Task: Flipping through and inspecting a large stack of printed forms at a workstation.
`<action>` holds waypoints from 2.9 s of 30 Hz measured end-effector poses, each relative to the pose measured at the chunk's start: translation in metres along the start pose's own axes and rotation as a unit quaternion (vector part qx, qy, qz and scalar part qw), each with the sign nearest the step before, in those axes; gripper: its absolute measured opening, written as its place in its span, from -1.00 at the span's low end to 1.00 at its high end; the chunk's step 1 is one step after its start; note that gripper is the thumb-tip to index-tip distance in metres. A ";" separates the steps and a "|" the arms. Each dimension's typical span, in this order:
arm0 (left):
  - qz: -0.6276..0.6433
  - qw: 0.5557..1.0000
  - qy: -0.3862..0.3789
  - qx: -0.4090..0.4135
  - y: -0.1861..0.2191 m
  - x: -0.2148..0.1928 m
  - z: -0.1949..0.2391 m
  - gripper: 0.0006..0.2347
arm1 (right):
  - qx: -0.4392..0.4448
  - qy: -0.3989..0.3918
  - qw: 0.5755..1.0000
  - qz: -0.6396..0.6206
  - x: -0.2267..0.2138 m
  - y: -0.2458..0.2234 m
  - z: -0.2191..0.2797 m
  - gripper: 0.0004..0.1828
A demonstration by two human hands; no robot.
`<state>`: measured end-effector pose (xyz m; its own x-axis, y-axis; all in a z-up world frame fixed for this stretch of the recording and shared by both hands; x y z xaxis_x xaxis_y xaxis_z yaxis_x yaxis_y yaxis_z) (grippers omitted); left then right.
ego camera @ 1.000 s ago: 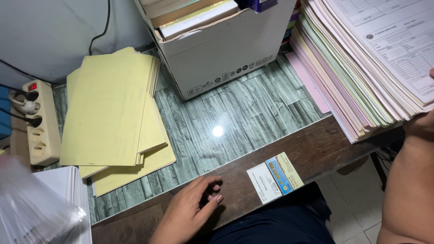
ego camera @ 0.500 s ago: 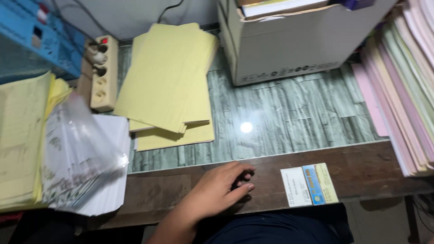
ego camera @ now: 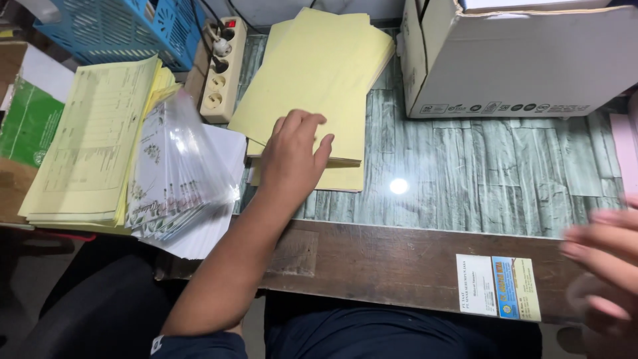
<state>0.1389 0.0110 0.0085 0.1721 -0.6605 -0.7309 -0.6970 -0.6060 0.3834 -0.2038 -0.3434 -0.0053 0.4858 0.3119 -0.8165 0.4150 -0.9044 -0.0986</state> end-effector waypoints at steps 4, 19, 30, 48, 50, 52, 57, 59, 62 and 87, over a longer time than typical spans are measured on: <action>-0.136 0.987 -0.059 -0.059 -0.024 0.037 -0.001 -0.58 | -0.044 0.200 0.976 -0.080 0.055 -0.037 -0.142 -0.38; -0.125 0.990 -0.063 -0.001 -0.020 0.028 0.003 -0.61 | 0.237 0.004 0.942 -0.237 0.112 0.013 -0.129 -0.39; 0.050 0.969 0.244 -0.010 -0.011 -0.023 -0.006 -0.87 | 0.256 -0.020 0.942 -0.218 0.120 0.015 -0.129 -0.45; 0.301 0.862 0.366 0.180 0.009 -0.082 0.020 -0.94 | 0.400 0.159 0.816 -0.385 0.121 0.013 -0.143 0.13; 0.312 0.861 0.367 0.164 0.005 -0.082 0.022 -0.93 | 0.400 0.166 0.812 -0.392 0.126 0.017 -0.138 0.16; 0.323 0.860 0.366 0.149 0.005 -0.082 0.024 -0.91 | 0.401 0.174 0.806 -0.398 0.121 0.013 -0.145 0.19; 0.387 0.863 0.314 0.078 0.015 -0.070 0.025 -0.82 | 0.409 0.147 0.784 -0.443 0.121 0.025 -0.114 -0.53; 0.387 0.870 0.294 0.075 0.017 -0.065 0.025 -0.82 | 0.420 0.168 0.763 -0.462 0.125 0.035 -0.090 -0.60; 0.377 0.883 0.275 0.053 0.020 -0.061 0.027 -0.88 | 0.452 0.271 0.717 -0.456 0.123 0.042 -0.069 -0.68; 0.378 0.882 0.003 -0.282 0.032 0.034 0.060 -0.77 | 0.575 0.316 0.727 -0.202 0.077 -0.056 -0.042 -0.65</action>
<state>0.0810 -0.0045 -0.0380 -0.1877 -0.9716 -0.1444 -0.1580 -0.1153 0.9807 -0.1578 -0.2565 -0.0386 0.9103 0.3628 -0.1993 -0.1180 -0.2341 -0.9650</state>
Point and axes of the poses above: each hand's wrist, its own z-axis away from the middle knuckle, its own x-axis out of the palm, y = z × x, the point moved 2 cm from there along -z, towards the middle knuckle, and after that the axes turned 14 degrees about y, right-handed, at the moved point
